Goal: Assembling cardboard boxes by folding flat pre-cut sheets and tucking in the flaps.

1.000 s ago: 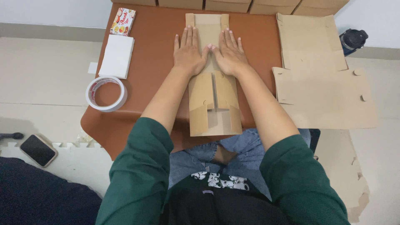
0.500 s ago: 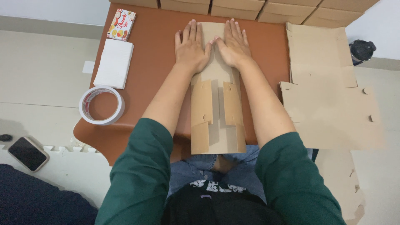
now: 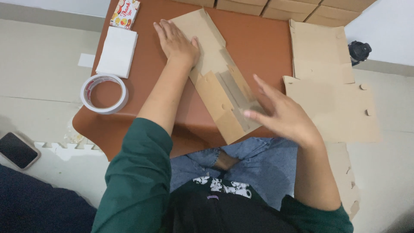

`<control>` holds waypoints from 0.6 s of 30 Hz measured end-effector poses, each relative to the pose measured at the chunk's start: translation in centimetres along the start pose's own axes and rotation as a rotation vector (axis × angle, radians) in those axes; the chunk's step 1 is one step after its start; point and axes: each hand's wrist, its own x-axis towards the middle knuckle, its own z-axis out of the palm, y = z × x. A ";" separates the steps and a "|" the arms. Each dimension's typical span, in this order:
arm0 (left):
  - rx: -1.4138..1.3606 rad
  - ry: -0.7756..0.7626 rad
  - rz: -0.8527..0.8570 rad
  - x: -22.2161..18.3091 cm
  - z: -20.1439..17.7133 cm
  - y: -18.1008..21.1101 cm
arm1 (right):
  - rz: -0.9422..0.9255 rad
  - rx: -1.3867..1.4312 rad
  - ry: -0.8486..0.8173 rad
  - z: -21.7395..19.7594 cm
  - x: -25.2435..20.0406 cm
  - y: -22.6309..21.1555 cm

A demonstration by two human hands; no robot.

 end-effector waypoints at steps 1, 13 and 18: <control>0.003 -0.002 0.000 -0.5 -0.7 -0.9 | -0.001 0.002 -0.002 1.0 -0.9 0.5; 0.072 -0.128 -0.205 -11.1 -8.8 -6.6 | -0.132 -0.319 0.675 4.3 3.2 11.6; -0.016 -0.006 -0.191 -16.2 -9.7 -7.1 | -0.113 -0.068 0.560 1.7 5.2 10.3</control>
